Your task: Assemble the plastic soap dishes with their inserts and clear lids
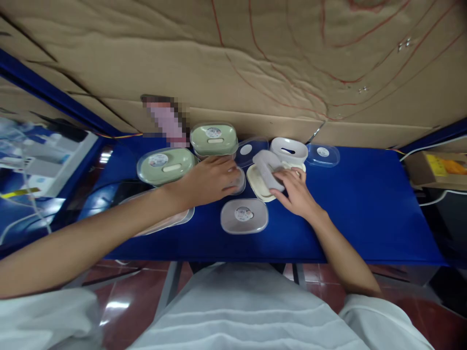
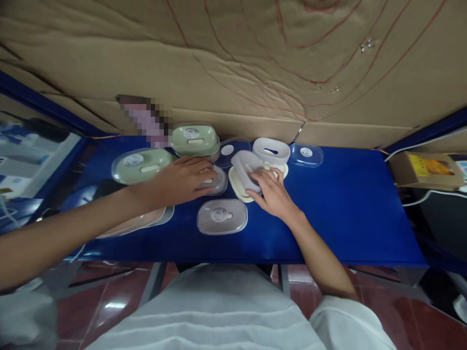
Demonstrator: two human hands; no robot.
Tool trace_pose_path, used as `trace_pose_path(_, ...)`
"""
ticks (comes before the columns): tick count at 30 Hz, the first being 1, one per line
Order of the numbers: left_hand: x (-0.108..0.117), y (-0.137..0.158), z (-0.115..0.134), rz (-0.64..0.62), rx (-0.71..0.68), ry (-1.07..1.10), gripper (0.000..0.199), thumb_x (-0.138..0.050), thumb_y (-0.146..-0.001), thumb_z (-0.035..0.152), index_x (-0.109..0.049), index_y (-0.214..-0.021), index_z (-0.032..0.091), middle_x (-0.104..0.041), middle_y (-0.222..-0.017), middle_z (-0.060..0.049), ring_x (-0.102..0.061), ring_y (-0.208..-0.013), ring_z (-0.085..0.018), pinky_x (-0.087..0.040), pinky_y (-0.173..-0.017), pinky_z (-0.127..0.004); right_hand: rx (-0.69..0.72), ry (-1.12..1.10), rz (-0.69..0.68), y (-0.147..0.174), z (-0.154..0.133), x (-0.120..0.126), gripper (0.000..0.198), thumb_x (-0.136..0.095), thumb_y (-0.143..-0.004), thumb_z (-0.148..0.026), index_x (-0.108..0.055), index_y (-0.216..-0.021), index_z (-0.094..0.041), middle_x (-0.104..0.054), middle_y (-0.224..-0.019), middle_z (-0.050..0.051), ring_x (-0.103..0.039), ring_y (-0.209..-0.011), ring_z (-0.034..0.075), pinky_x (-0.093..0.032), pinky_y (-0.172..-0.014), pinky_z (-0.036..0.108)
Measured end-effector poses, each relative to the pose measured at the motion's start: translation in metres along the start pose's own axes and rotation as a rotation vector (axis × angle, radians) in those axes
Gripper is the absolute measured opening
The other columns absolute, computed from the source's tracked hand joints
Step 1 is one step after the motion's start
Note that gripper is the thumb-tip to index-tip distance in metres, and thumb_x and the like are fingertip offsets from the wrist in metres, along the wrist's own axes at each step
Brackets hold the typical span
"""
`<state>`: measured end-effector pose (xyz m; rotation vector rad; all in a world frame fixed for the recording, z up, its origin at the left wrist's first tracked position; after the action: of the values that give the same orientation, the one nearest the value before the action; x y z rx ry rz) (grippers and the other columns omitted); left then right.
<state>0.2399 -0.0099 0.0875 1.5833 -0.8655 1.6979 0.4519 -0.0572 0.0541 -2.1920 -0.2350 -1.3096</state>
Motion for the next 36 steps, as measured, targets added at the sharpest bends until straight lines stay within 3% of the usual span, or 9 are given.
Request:
trace_pose_path(5,-0.007,0.022,-0.003,-0.163,0.06,-0.166,0.042,-0.074,-0.095,0.033,-0.064,-0.133,0.019,-0.064,-0.138,-0.017,-0.067,-0.121,-0.035,-0.053,-0.099,-0.044,-0.1,0.146,0.111,0.003,0.018,0.016,0.047,-0.044,-0.112,-0.041,-0.052,-0.155,-0.028,-0.064,-0.151,0.012,-0.051,-0.147,0.036,-0.021,-0.126,0.06)
trace_pose_path(9,-0.005,0.018,-0.005,-0.111,0.071,-0.113,0.039,-0.069,-0.099,0.028,-0.059,-0.136,0.02,-0.06,-0.146,-0.018,-0.065,-0.128,-0.034,-0.055,-0.1,-0.043,-0.088,0.16,0.088,0.007,0.021,0.008,0.049,-0.044,-0.111,-0.031,-0.05,-0.16,-0.033,-0.056,-0.161,0.008,-0.043,-0.155,0.034,-0.023,-0.127,0.062)
trace_pose_path(12,0.0,0.009,-0.006,-0.06,0.044,0.026,0.033,-0.054,-0.108,0.03,-0.055,-0.138,0.017,-0.063,-0.144,-0.015,-0.064,-0.131,-0.029,-0.053,-0.107,-0.042,0.061,0.025,-0.057,0.01,-0.004,-0.007,0.049,-0.055,-0.108,-0.042,-0.054,-0.157,-0.033,-0.058,-0.159,0.008,-0.046,-0.153,0.034,-0.03,-0.126,0.06)
trace_pose_path(16,0.005,-0.005,-0.004,0.041,0.042,0.161,0.028,-0.049,-0.109,0.024,-0.056,-0.135,0.017,-0.065,-0.139,-0.013,-0.064,-0.13,-0.024,-0.054,-0.108,-0.038,0.277,-0.13,-0.245,0.017,-0.056,-0.027,0.075,-0.071,-0.095,-0.065,-0.054,-0.158,-0.027,-0.056,-0.16,0.014,-0.048,-0.15,0.035,-0.037,-0.125,0.057)
trace_pose_path(18,0.006,-0.009,-0.001,0.088,0.047,0.147,0.027,-0.049,-0.107,0.018,-0.061,-0.131,0.018,-0.065,-0.138,-0.014,-0.061,-0.135,-0.026,-0.053,-0.111,-0.04,0.331,-0.13,-0.278,0.02,-0.075,-0.033,0.077,-0.074,-0.093,-0.064,-0.055,-0.156,-0.024,-0.055,-0.161,0.016,-0.048,-0.15,0.035,-0.038,-0.124,0.058)
trace_pose_path(21,0.005,-0.005,0.003,0.102,0.042,0.045,0.03,-0.048,-0.103,0.011,-0.068,-0.124,0.019,-0.065,-0.138,-0.015,-0.062,-0.133,-0.03,-0.053,-0.11,-0.046,0.373,-0.114,-0.252,0.021,-0.085,-0.031,0.061,-0.072,-0.098,-0.052,-0.062,-0.15,-0.021,-0.057,-0.158,0.018,-0.052,-0.146,0.034,-0.044,-0.12,0.056)
trace_pose_path(25,-0.001,0.02,0.01,-0.017,0.009,-0.039,0.035,-0.051,-0.097,0.003,-0.073,-0.119,0.019,-0.071,-0.124,-0.015,-0.072,-0.116,-0.03,-0.059,-0.099,-0.045,0.316,-0.149,-0.181,0.013,-0.072,-0.005,0.051,-0.067,-0.102,-0.049,-0.066,-0.146,-0.024,-0.066,-0.149,0.015,-0.058,-0.142,0.032,-0.049,-0.117,0.053)
trace_pose_path(29,-0.005,0.049,0.02,-0.062,0.093,-0.001,0.052,-0.049,-0.092,-0.003,-0.069,-0.134,0.02,-0.07,-0.137,-0.015,-0.071,-0.122,-0.03,-0.061,-0.1,-0.043,0.197,-0.083,-0.065,0.007,-0.045,0.024,0.044,-0.064,-0.102,-0.052,-0.069,-0.141,-0.031,-0.069,-0.146,0.01,-0.061,-0.138,0.033,-0.049,-0.116,0.056)
trace_pose_path(36,-0.023,0.058,0.047,-0.014,0.262,-0.038,0.057,-0.042,-0.094,-0.002,-0.061,-0.145,0.014,-0.066,-0.146,-0.019,-0.066,-0.133,-0.031,-0.055,-0.109,-0.044,0.0,0.148,0.013,0.007,-0.003,0.017,0.042,-0.058,-0.108,-0.038,-0.059,-0.15,-0.037,-0.055,-0.163,0.004,-0.041,-0.157,0.037,-0.019,-0.129,0.07)
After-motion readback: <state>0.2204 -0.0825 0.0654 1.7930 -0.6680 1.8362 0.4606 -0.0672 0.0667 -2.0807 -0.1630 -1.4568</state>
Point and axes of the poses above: each hand's wrist, its own y-axis away from the middle knuckle, its own x-axis out of the back of the hand, z = x × y, the point moved 7 cm from there along -y, towards the middle knuckle
